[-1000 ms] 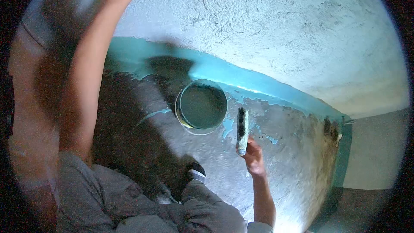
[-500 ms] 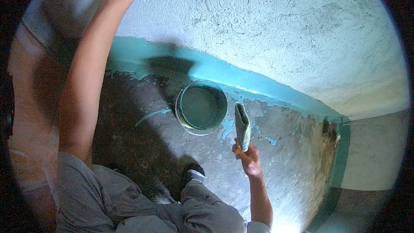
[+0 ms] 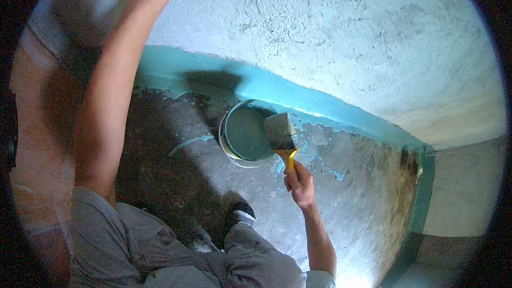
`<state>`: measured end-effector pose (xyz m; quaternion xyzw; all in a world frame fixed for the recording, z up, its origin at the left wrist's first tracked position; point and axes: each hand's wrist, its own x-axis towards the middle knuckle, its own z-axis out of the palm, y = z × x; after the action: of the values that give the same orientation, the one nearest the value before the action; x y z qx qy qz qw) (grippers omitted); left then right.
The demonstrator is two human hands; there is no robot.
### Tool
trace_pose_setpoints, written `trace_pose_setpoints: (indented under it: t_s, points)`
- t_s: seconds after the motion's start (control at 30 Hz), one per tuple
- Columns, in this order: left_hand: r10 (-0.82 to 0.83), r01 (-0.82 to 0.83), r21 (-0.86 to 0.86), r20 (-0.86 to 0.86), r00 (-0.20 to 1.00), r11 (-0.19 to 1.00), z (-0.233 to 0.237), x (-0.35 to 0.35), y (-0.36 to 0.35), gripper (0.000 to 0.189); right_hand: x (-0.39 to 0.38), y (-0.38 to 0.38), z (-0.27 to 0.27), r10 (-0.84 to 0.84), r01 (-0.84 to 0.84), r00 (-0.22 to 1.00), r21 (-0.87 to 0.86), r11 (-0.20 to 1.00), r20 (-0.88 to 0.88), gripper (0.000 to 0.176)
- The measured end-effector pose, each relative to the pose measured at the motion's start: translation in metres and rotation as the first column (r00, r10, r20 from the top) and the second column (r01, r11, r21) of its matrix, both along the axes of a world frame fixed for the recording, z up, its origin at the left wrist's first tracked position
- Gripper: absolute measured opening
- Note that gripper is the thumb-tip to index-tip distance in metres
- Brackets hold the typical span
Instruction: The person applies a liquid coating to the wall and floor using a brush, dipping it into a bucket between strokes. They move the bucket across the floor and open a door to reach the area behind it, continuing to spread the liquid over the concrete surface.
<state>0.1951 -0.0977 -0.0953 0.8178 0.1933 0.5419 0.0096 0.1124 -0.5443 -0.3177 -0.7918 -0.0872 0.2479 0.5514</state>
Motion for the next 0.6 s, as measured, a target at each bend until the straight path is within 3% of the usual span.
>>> trace_pose_setpoints:
  t_s: [0.07, 0.17, 0.4, 0.6]
  points:
    - [0.056, -0.056, 0.042, 0.016, 0.998, 0.998, -0.003, 0.006, 0.008, 0.074, 0.000, 0.007, 0.004, -0.014, 0.015, 0.999, -0.009, 1.000, 0.042, 0.022]
    - [-0.050, 0.045, -0.073, -0.073, 0.996, 0.996, 0.003, 0.001, 0.005, 0.074, 0.001, 0.007, 0.002, 0.024, -0.020, 0.997, -0.071, 0.997, 0.067, 0.024]
    - [-0.042, 0.038, -0.058, -0.079, 0.996, 0.998, 0.003, -0.002, 0.004, 0.076, -0.001, 0.013, 0.013, 0.107, -0.073, 0.987, -0.250, 0.965, 0.124, 0.028]
    - [-0.011, 0.010, -0.018, -0.037, 0.999, 1.000, 0.000, 0.001, 0.006, 0.076, -0.001, 0.011, 0.016, 0.180, -0.106, 0.952, -0.284, 0.953, 0.246, 0.028]
